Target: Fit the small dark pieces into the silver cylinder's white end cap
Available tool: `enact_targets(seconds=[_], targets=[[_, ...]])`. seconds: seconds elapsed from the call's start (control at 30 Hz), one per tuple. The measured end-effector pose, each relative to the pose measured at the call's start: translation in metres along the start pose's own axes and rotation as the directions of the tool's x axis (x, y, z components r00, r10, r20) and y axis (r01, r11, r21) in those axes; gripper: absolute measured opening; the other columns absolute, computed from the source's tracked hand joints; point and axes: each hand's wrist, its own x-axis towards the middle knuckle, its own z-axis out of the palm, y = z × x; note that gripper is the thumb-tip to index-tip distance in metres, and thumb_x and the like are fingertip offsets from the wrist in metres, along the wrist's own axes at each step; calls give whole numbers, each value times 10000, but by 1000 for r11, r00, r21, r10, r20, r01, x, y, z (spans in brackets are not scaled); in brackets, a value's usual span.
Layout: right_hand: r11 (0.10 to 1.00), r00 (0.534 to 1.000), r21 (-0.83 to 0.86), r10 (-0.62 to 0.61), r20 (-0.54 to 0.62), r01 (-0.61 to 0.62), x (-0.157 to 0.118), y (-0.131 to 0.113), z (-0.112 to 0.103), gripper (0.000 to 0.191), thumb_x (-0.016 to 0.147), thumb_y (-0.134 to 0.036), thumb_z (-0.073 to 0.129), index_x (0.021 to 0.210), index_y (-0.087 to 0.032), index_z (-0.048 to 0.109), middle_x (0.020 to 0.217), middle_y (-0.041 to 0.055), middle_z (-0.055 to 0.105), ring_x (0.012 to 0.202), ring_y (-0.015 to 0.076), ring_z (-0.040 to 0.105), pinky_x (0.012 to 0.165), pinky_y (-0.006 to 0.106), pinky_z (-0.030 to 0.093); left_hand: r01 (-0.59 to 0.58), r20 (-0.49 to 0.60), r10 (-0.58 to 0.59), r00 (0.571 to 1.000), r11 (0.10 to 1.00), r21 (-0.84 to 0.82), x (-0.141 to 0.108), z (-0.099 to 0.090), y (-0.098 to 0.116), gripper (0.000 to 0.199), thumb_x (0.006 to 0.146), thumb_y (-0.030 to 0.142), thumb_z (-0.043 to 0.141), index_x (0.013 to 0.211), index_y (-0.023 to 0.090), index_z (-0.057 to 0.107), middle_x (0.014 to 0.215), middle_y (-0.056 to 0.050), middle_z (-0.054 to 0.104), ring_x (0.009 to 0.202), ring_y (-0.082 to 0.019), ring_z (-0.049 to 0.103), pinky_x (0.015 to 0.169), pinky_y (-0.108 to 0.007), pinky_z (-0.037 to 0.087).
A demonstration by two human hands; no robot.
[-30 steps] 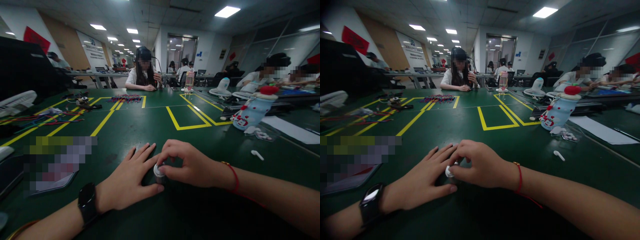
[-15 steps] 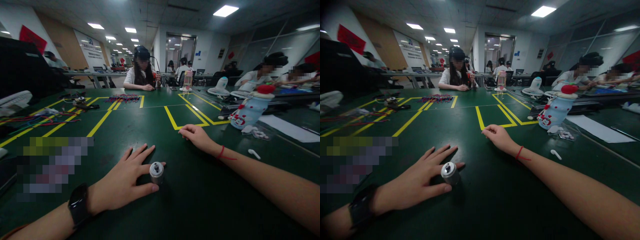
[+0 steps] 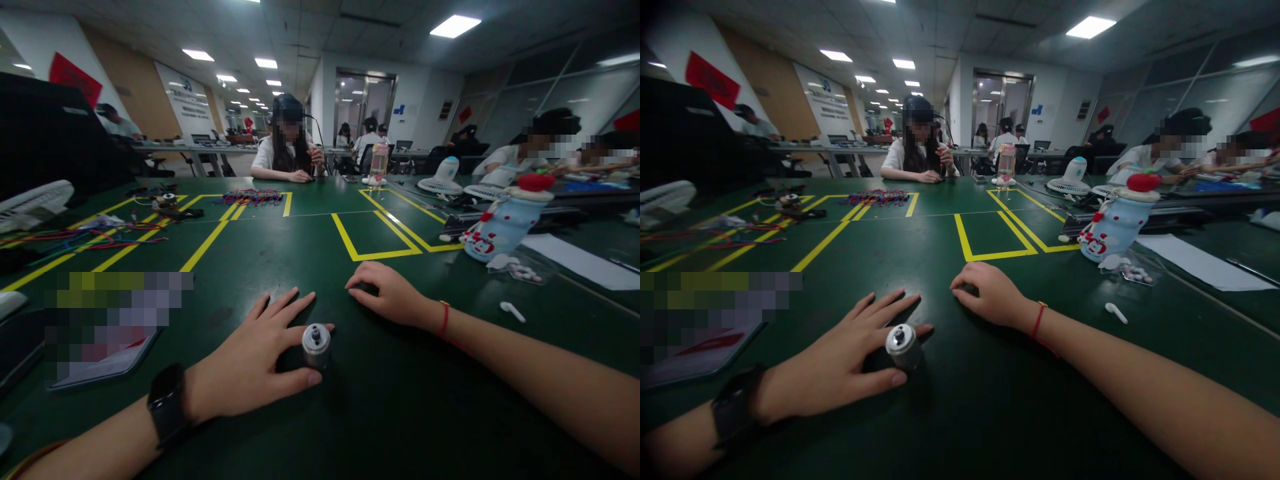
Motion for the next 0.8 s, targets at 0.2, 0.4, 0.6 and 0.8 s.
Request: enact_targets(seconds=[0.2,0.4,0.6,0.8], targets=[[961,997,272,-25,-71,43,-4,-64,5,139,856,-313,632,950,-232,694,1151,57,569,1121,193,503,983,375,391,-19,-32,18,999,999,-31,2,2,1,518,887,601,512,1377,451,431,1588,24,146,1428,-398,144,1074,-711,117],[919,994,395,19,-112,26,-7,-81,-1,98,840,-285,657,913,-232,695,1150,45,575,1130,193,511,986,378,392,-28,-67,25,997,998,-53,1,4,1,469,877,571,554,1323,434,506,1580,35,181,1423,-390,178,1088,-698,111],[896,975,440,-153,162,68,-10,-53,-14,136,812,-287,699,915,-199,715,1004,35,629,970,158,571,918,344,416,-22,-38,20,999,998,-53,2,3,0,467,886,557,547,1336,442,490,1582,45,159,1437,-372,133,1101,-678,112],[936,950,344,-177,258,81,-15,-32,-3,164,797,-340,714,896,-215,749,1000,38,618,955,162,545,885,337,398,-14,10,14,1000,1000,-28,4,2,0,539,902,527,536,1409,458,367,1588,40,97,1441,-368,100,1090,-691,93]])
